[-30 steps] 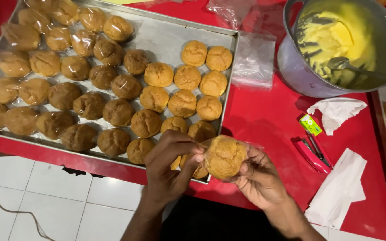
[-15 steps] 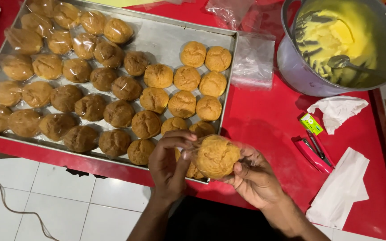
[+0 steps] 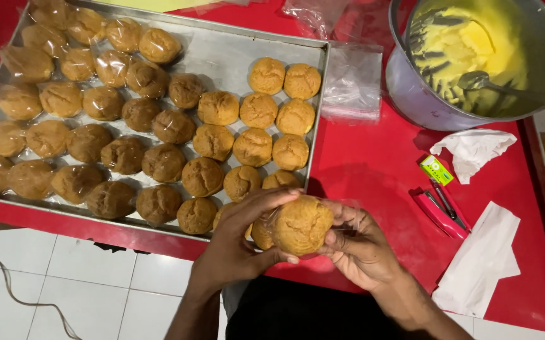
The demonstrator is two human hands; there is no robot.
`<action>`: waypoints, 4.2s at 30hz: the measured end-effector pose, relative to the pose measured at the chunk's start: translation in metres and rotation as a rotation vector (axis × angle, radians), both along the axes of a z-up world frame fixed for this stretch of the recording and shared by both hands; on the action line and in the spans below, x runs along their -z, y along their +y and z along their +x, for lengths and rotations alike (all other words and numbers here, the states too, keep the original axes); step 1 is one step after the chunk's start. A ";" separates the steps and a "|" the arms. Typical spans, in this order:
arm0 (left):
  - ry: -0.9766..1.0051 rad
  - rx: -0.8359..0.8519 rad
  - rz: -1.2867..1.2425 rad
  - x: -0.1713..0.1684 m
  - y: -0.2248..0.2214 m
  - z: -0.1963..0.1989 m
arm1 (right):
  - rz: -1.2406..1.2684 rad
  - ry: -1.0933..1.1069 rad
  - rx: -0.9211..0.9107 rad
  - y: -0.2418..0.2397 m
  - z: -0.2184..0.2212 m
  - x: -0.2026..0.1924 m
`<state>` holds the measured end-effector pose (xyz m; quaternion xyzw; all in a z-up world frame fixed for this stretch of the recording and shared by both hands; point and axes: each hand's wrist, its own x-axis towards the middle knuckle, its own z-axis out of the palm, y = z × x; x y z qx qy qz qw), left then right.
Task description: Packaging individual cream puffs into small plastic bags on a metal tray at a bakery station.
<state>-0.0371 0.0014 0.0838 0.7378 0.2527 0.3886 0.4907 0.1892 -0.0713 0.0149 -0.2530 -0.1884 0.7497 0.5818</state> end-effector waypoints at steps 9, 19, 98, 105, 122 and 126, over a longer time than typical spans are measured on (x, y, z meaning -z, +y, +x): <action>0.001 -0.019 0.028 0.005 0.000 0.001 | 0.009 -0.106 -0.006 0.008 -0.001 -0.011; 0.000 -0.050 0.098 0.011 -0.002 0.008 | 0.037 -0.301 0.097 0.012 0.006 -0.008; -0.929 0.395 -1.464 0.091 -0.057 0.077 | 0.675 -0.965 -0.722 0.103 0.087 -0.105; -0.971 0.386 -1.473 0.113 -0.061 0.067 | 0.655 -1.160 -0.501 0.092 0.081 -0.117; -0.930 0.407 -1.440 0.104 -0.059 0.075 | 0.653 -1.071 -0.392 0.080 0.081 -0.116; -0.936 0.409 -1.448 0.104 -0.058 0.075 | 0.582 -1.034 -0.345 0.080 0.076 -0.112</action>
